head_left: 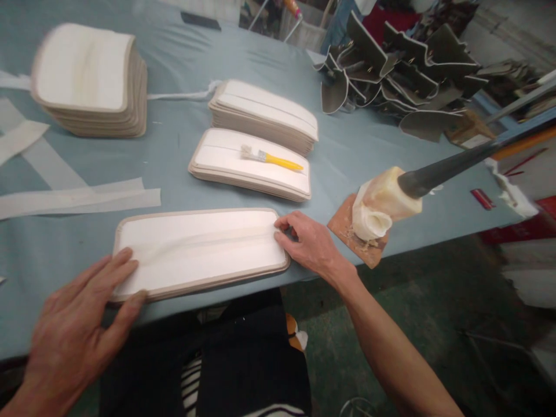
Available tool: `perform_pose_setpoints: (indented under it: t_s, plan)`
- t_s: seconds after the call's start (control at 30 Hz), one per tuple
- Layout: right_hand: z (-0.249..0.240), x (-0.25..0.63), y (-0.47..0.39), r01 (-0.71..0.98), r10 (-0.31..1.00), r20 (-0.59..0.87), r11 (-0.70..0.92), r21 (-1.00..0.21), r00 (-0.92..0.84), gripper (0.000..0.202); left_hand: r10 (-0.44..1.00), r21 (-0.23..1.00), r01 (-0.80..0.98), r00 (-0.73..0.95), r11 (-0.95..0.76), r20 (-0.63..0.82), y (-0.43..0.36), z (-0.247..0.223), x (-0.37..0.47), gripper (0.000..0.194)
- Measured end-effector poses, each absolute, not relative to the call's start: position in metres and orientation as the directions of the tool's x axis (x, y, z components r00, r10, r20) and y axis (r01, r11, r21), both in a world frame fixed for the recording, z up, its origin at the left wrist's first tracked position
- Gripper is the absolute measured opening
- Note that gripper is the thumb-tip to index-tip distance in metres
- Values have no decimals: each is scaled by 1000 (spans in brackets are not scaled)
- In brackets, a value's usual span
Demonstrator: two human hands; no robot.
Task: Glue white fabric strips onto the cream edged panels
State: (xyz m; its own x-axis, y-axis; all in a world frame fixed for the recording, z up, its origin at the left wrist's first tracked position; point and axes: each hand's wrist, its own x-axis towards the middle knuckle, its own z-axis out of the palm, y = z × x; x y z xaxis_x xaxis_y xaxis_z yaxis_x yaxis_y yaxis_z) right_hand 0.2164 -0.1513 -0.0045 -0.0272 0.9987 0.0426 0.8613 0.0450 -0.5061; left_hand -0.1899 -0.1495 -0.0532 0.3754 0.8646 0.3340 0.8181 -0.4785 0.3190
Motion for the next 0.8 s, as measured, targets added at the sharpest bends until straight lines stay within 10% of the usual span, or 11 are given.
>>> perform_pose_setpoints:
  t_s: [0.43, 0.8]
  plan:
    - [13, 151, -120, 821, 950, 192, 311, -479, -248, 18, 830, 198, 831, 434, -519, 351, -155, -43, -185, 42]
    - [18, 70, -89, 808, 857, 10, 489, -329, -515, 23, 813, 239, 806, 430, -542, 393, -156, -47, -186, 45]
